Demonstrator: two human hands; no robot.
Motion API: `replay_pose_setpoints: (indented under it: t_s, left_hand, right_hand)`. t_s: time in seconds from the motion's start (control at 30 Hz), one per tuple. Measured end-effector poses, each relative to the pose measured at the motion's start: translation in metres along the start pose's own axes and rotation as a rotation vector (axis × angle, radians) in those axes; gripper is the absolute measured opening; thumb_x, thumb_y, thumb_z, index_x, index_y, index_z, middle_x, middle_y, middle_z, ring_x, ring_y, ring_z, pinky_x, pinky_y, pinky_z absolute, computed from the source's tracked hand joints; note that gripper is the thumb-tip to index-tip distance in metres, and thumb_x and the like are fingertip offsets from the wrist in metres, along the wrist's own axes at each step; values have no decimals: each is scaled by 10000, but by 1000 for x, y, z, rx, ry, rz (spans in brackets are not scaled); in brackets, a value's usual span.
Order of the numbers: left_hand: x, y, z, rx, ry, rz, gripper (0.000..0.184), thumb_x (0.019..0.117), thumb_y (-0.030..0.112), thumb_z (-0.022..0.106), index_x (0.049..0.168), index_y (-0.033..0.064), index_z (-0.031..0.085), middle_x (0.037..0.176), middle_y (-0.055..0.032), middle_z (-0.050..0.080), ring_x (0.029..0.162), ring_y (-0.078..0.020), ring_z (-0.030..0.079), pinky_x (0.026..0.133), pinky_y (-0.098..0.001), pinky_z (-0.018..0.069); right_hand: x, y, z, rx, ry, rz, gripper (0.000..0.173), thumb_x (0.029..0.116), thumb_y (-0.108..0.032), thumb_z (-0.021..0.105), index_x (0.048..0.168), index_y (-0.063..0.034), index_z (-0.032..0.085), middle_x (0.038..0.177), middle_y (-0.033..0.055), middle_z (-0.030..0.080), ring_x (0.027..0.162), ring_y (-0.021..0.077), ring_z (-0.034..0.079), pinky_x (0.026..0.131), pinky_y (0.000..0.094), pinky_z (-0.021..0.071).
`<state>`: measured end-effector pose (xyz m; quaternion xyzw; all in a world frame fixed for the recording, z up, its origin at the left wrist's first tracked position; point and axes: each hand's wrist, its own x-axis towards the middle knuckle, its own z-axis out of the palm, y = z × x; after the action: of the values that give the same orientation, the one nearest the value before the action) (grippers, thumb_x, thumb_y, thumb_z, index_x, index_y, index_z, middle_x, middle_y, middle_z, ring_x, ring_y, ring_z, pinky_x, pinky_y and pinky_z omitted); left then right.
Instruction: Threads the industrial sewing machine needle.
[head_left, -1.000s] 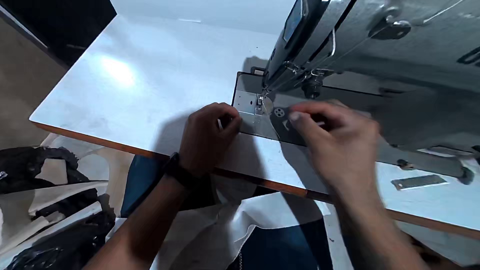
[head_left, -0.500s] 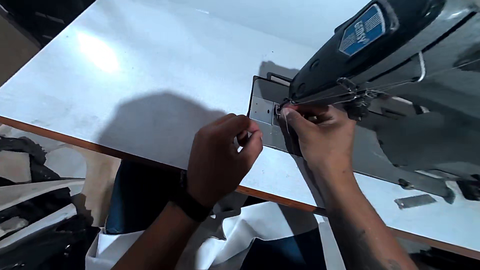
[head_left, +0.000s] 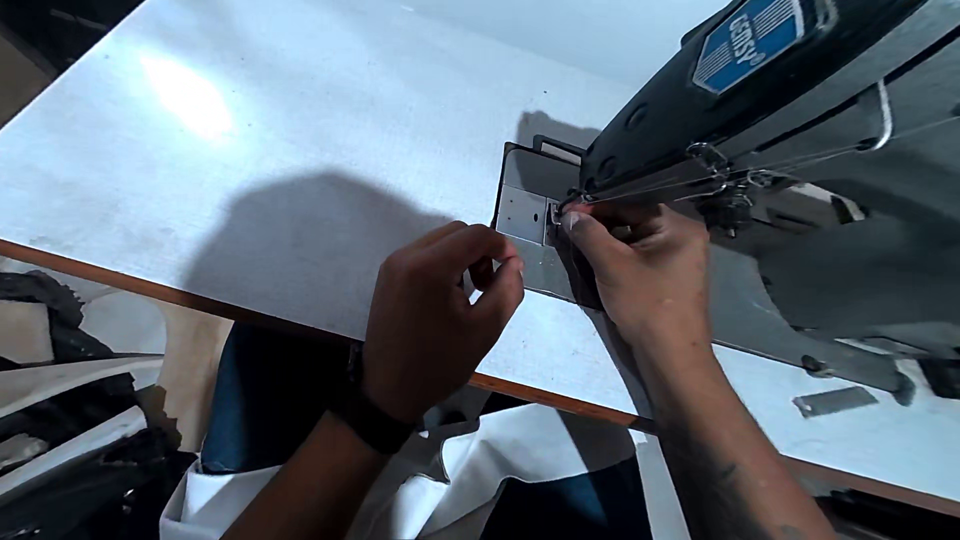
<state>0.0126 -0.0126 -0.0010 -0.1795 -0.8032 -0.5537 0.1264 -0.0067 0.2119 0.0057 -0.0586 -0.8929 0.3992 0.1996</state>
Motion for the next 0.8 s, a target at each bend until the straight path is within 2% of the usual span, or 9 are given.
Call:
replay_pose_setpoints:
  t_s: [0.1, 0.2, 0.4, 0.5, 0.57, 0.67, 0.8]
  left_hand:
    - [0, 0, 0, 0, 5, -3, 64, 952, 192, 704, 993, 165, 746, 759, 92, 597, 578, -23, 510, 453, -201, 423]
    - [0, 0, 0, -7, 9, -10, 62, 952, 192, 705, 991, 165, 744, 759, 92, 593, 572, -23, 500, 450, -199, 414]
    - [1, 0, -1, -24, 10, -21, 62, 950, 185, 705, 993, 167, 746, 756, 93, 590, 572, -27, 501, 450, -207, 417]
    - [0, 0, -1, -21, 14, -17, 55, 950, 187, 705, 990, 170, 741, 750, 93, 583, 565, -25, 495, 445, -205, 413]
    - [0, 0, -1, -19, 15, -14, 54, 949, 189, 707, 987, 174, 743, 747, 96, 582, 559, -24, 490, 441, -201, 407]
    - [0, 0, 0, -17, 11, -9, 56, 948, 189, 707, 989, 176, 743, 749, 98, 582, 558, -23, 488, 440, -203, 405]
    - [1, 0, -1, -9, 2, -13, 59, 952, 199, 704, 991, 178, 744, 753, 96, 587, 555, -26, 492, 440, -207, 410]
  right_hand:
    - [2, 1, 1, 0, 22, -12, 84, 937, -252, 754, 977, -178, 754, 853, -56, 728, 711, 40, 664, 625, 235, 564]
    - [3, 2, 2, -15, 23, -28, 86, 937, -237, 748, 988, -168, 738, 863, -56, 719, 727, 34, 660, 643, 234, 565]
    - [0, 5, -3, -66, 36, -8, 92, 936, -251, 728, 987, -177, 713, 813, -65, 650, 678, 36, 589, 596, 239, 503]
    - [0, 4, -1, -35, 26, -24, 108, 934, -245, 737, 1010, -172, 713, 832, -62, 677, 678, 42, 612, 592, 238, 521]
    - [0, 2, -2, 1, -1, -23, 137, 935, -242, 758, 1041, -169, 711, 883, -48, 709, 725, 60, 654, 635, 253, 563]
    - [2, 1, 0, 25, -2, -16, 109, 930, -225, 764, 1018, -164, 743, 900, -43, 739, 756, 57, 686, 665, 253, 591]
    - [0, 4, 0, 53, 44, -23, 82, 913, -200, 773, 978, -165, 736, 842, -51, 707, 693, 55, 637, 606, 241, 542]
